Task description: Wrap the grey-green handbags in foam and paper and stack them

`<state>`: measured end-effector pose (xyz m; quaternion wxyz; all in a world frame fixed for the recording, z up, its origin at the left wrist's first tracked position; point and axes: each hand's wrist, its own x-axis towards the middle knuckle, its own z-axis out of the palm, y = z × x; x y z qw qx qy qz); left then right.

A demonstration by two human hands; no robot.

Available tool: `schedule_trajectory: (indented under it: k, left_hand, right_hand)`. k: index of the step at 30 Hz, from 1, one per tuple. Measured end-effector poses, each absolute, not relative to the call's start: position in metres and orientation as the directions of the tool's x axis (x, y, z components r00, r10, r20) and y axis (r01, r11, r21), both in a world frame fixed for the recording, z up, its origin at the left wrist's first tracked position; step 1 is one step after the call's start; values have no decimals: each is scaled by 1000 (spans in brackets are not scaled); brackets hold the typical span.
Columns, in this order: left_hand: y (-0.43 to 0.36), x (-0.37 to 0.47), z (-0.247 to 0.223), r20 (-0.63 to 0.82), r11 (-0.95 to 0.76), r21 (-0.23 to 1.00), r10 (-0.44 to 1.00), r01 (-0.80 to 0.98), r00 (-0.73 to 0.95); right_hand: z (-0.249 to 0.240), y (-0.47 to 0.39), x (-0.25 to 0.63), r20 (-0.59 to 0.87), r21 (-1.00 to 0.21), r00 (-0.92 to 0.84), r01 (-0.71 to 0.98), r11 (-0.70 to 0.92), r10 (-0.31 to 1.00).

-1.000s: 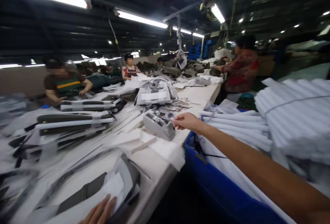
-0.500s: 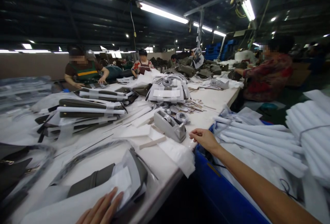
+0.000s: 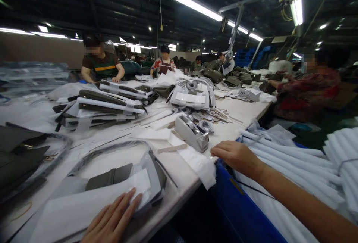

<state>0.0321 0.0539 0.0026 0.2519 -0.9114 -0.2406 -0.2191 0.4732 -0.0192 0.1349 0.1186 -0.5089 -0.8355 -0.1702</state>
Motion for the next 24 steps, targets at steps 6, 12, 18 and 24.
schedule_trajectory:
  k: [6,12,18,24]
  left_hand:
    - [34,41,17,492,-731,-166,520,662,698]
    - [33,46,20,546,-734,-146,499,663,673]
    - [34,50,21,622,-727,-125,473,676,624]
    - [35,50,20,646,-727,-102,471,679,601]
  right_hand:
    - [155,13,391,281,81,-670,730,679,687]
    - [156,62,324,120,-100,-812,562,821,571]
    - [146,120,278,-106,-149,-872,490,859,478]
    - [131,161,241,-362,-99,-840,465,880,404]
